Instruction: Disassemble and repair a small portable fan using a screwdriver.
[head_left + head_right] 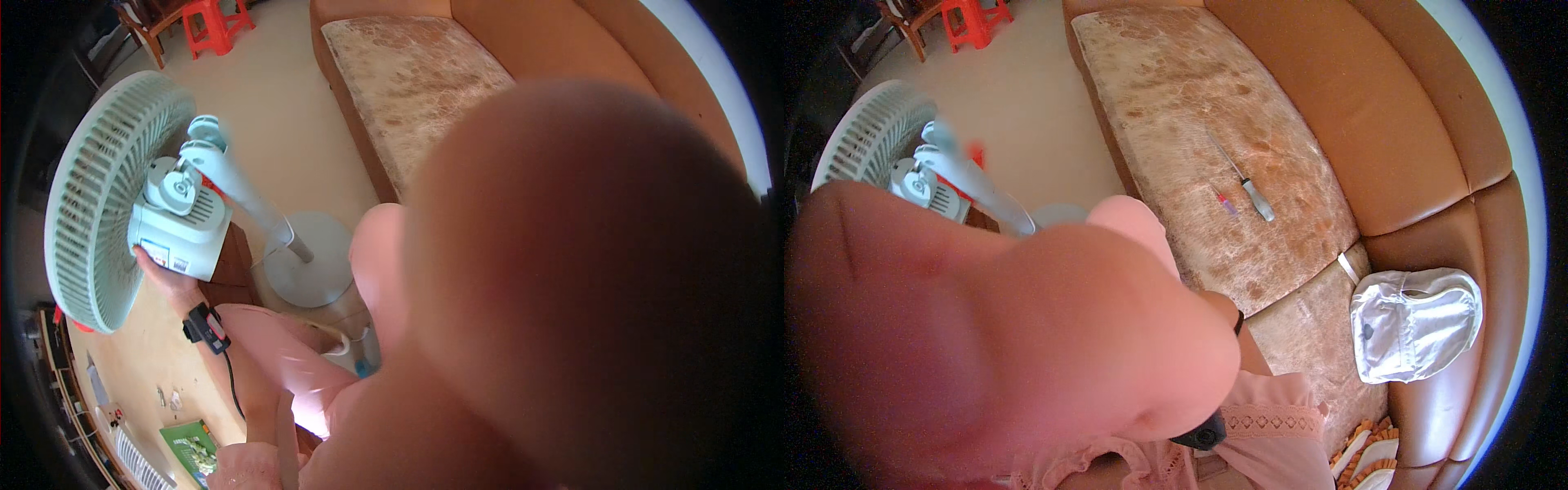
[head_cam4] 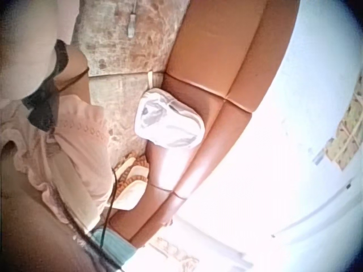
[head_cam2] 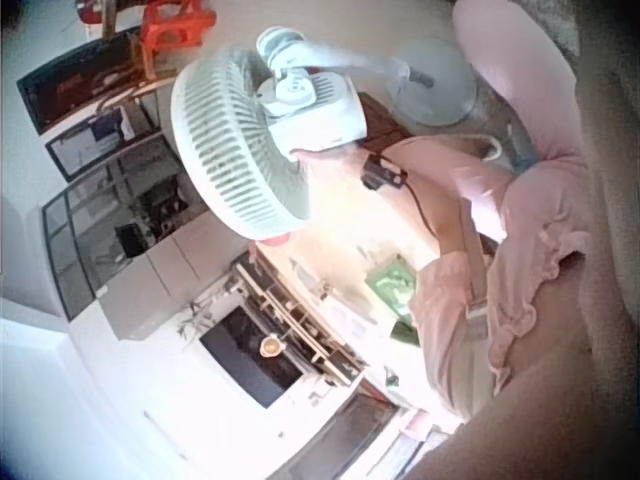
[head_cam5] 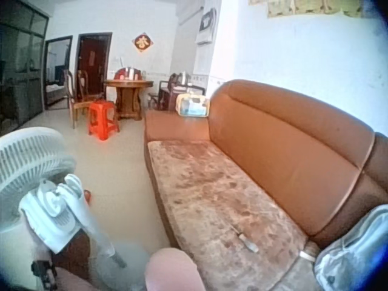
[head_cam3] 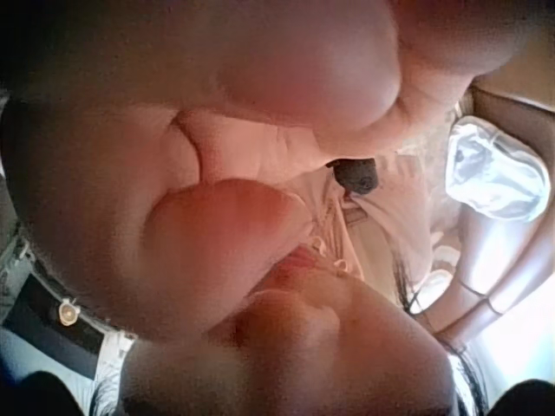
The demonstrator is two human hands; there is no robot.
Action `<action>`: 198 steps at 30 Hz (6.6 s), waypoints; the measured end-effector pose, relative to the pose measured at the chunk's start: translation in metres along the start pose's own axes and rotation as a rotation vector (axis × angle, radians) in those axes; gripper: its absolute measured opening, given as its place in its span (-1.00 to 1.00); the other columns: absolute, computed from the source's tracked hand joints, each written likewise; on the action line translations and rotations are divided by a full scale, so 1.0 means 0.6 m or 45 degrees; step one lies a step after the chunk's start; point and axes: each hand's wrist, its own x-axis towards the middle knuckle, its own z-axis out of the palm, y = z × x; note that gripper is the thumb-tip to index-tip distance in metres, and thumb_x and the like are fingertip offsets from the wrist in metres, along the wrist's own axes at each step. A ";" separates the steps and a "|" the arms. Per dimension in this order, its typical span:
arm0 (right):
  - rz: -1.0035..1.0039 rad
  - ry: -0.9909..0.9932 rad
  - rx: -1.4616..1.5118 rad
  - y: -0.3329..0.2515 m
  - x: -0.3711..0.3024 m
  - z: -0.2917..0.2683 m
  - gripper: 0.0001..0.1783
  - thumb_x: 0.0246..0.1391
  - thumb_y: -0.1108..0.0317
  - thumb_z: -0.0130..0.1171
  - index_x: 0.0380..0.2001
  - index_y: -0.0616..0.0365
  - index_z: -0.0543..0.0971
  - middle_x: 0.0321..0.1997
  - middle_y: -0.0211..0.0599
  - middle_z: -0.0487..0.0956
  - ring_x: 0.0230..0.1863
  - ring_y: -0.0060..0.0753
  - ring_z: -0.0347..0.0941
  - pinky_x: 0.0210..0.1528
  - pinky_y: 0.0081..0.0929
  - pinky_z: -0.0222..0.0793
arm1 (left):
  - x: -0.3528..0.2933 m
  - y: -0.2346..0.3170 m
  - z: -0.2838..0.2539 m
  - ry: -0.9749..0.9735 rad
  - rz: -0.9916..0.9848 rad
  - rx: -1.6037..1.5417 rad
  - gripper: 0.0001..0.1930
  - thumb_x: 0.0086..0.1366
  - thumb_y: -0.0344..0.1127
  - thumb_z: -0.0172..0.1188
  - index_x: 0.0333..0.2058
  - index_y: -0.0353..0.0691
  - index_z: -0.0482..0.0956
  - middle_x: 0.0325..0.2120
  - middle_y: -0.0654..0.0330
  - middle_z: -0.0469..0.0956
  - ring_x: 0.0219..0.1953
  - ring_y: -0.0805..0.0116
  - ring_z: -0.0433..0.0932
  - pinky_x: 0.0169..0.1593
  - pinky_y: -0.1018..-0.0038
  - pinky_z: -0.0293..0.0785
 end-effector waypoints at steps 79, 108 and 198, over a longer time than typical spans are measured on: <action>0.784 0.303 -1.998 0.153 0.096 -0.270 -0.88 -0.02 0.46 0.15 -0.37 0.25 0.54 -0.42 -0.40 0.52 -0.37 -0.64 0.37 -0.31 -0.67 0.25 | -0.028 -0.027 -0.006 0.097 0.060 -0.059 -0.36 0.21 0.22 -0.11 0.07 -0.18 0.29 0.00 0.13 0.39 0.00 0.17 0.40 0.08 0.25 0.32; 1.235 0.540 -1.992 0.171 0.109 -0.307 -0.82 0.09 0.34 0.09 -0.35 0.26 0.52 -0.56 -0.57 0.43 -0.55 -0.81 0.24 -0.51 -0.77 0.13 | -0.019 -0.025 -0.022 -0.229 -0.047 -0.458 -0.52 0.31 0.00 -0.20 0.00 -0.27 0.36 -0.09 0.09 0.48 -0.09 0.20 0.48 0.01 0.31 0.40; 1.050 -0.126 -2.470 0.249 0.131 -0.311 -0.60 -0.07 0.11 0.21 -0.56 0.29 0.43 -0.71 -0.26 0.33 -0.65 -0.56 0.16 -0.59 -0.52 0.12 | -0.044 0.035 0.057 -0.029 -0.119 -0.434 -0.44 0.21 0.08 -0.08 -0.07 -0.34 0.41 -0.21 0.04 0.54 -0.22 0.23 0.56 -0.11 0.35 0.50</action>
